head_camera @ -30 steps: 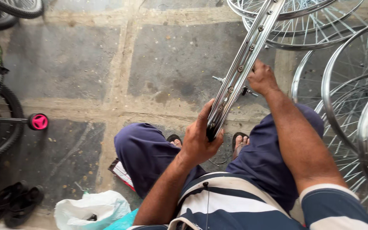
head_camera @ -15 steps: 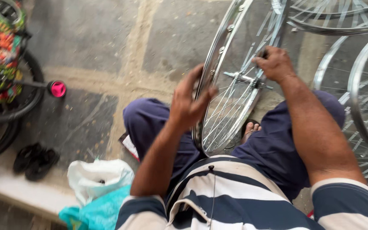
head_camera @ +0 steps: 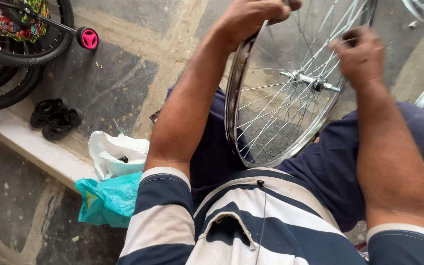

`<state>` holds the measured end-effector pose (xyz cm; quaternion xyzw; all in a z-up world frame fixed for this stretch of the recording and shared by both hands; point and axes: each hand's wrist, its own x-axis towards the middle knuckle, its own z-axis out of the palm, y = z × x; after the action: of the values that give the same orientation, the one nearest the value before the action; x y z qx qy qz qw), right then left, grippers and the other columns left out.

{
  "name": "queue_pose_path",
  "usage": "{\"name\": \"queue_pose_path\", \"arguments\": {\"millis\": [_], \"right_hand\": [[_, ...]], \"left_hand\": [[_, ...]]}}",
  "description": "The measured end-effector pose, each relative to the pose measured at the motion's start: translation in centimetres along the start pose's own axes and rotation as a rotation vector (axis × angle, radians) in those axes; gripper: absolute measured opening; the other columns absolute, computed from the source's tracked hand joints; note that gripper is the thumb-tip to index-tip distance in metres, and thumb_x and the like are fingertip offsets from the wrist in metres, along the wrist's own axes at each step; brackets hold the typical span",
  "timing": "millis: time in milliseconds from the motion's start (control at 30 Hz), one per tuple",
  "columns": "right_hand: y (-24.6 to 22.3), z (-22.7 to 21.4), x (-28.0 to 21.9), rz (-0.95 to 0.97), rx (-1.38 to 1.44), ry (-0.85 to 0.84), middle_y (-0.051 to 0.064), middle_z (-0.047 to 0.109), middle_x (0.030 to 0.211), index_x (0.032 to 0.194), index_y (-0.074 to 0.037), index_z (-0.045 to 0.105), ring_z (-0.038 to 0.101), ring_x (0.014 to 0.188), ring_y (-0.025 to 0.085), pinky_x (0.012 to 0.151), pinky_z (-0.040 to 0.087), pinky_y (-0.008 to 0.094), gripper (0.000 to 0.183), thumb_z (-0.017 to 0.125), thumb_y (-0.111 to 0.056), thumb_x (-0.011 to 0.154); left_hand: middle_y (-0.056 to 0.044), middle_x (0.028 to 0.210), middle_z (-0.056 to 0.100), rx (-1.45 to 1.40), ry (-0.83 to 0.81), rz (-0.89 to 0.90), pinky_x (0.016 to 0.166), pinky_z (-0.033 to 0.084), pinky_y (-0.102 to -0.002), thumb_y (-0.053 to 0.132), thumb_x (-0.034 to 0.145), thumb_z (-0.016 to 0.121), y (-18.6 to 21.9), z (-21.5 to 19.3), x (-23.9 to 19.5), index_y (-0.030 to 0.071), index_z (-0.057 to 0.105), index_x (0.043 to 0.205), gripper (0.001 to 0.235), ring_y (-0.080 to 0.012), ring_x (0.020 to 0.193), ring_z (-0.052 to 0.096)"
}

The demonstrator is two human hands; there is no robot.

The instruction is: The person sits on the floor and works on a bicycle wheel, using a small tool to adjust the spokes and rim. They rotate the wheel and continue tightening or adjusting components by hand.

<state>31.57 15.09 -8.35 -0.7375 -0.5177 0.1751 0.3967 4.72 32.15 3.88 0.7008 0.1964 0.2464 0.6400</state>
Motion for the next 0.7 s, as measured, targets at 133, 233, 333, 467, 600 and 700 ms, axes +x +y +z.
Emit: {"name": "queue_pose_path", "arguments": {"millis": [133,233,333,467,600,700], "right_hand": [[-2.3,-1.2,0.2,0.36,0.664,0.035,0.014,0.071,0.112,0.12,0.001,0.067,0.068,0.092,0.018,0.079,0.059,0.03,0.026,0.081,-0.014,0.104],[-5.7,-2.8,-0.7,0.471,1.013,-0.11,0.014,0.067,0.113,0.124,-0.002,0.065,0.069,0.091,0.018,0.079,0.062,0.03,0.028,0.077,-0.007,0.1],[-9.6,-1.3,-2.6,0.329,1.21,-0.226,0.02,0.068,0.123,0.124,0.001,0.061,0.073,0.104,0.022,0.092,0.064,0.032,0.03,0.077,0.003,0.098],[-13.6,2.8,-6.1,0.457,1.308,-0.211,0.018,0.071,0.115,0.114,0.003,0.06,0.075,0.106,0.023,0.095,0.065,0.031,0.021,0.076,0.001,0.101],[-15.4,4.6,-7.6,0.547,1.42,-0.331,0.018,0.074,0.106,0.112,-0.004,0.059,0.073,0.089,0.023,0.071,0.06,0.028,0.024,0.077,-0.009,0.097],[-15.6,4.4,-8.1,0.394,1.456,-0.428,0.018,0.071,0.114,0.115,0.0,0.063,0.074,0.1,0.023,0.085,0.065,0.031,0.027,0.077,-0.012,0.097]], "left_hand": [[-0.012,0.113,0.077,0.014,0.087,-0.027,0.096,0.06,-0.035,0.018,0.09,0.07,-0.8,-2.2,-2.4,-0.001,0.074,0.114,0.031,-0.0219,0.106,0.074],[-0.012,0.11,0.078,-0.02,0.109,-0.056,0.095,0.059,-0.035,0.016,0.089,0.07,-0.4,-2.6,-2.1,0.001,0.071,0.111,0.026,-0.0206,0.103,0.073],[-0.01,0.108,0.077,-0.117,0.114,-0.078,0.097,0.062,-0.035,0.026,0.093,0.075,-0.7,-2.5,-1.5,0.004,0.069,0.112,0.03,-0.0182,0.104,0.075],[-0.01,0.11,0.077,-0.15,0.082,-0.107,0.099,0.062,-0.034,0.043,0.096,0.078,-1.7,-2.1,-1.3,0.002,0.074,0.115,0.045,-0.0152,0.106,0.075],[-0.009,0.105,0.076,-0.083,0.136,-0.088,0.09,0.064,-0.034,0.042,0.095,0.081,-1.5,-1.6,-1.2,0.003,0.067,0.121,0.049,-0.0153,0.097,0.073],[-0.007,0.104,0.072,-0.075,0.183,-0.047,0.088,0.065,-0.034,0.041,0.092,0.083,-1.3,-1.4,-1.4,0.006,0.06,0.13,0.056,-0.0142,0.096,0.073]]}}
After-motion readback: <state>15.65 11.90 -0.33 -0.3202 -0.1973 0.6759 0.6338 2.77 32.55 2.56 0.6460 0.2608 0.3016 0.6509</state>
